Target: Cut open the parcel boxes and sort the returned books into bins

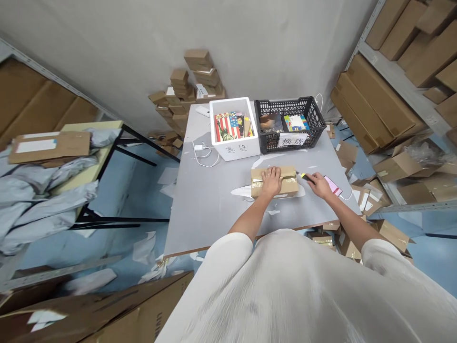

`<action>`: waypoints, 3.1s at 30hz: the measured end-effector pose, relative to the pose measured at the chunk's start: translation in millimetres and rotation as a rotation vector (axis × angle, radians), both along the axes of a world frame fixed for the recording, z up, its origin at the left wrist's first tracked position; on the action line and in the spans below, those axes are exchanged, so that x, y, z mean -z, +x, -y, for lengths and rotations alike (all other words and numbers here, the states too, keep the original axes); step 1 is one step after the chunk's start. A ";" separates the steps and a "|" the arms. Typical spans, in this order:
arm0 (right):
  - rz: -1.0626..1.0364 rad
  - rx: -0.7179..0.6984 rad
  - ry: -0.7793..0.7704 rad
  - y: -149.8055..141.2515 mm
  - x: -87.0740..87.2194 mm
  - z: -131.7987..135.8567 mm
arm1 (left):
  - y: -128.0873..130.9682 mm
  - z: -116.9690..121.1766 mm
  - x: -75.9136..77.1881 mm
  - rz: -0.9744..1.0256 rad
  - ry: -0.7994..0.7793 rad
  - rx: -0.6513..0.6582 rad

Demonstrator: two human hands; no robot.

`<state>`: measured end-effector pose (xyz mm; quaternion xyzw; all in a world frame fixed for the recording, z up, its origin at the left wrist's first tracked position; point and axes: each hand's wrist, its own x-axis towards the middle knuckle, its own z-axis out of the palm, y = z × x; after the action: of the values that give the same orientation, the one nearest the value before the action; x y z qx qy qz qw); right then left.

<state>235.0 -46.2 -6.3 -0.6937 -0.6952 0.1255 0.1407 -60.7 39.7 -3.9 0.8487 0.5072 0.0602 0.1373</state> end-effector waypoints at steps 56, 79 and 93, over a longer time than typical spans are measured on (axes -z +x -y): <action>-0.718 0.240 -0.240 -66.5 7.0 -8.7 | 5.7 31.5 -16.4 0.063 -0.163 -0.193; -1.103 0.177 -0.523 -73.3 -5.4 -0.1 | -26.1 42.7 -20.3 -0.097 -0.168 0.279; -0.589 -0.076 -0.512 -10.4 -31.4 -1.5 | -16.9 57.2 -14.2 -0.107 -0.179 0.214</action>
<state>224.6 -44.7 25.1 -0.6142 -0.5965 0.4938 0.1519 -77.6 -17.5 10.3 0.8844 0.4235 -0.0456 0.1907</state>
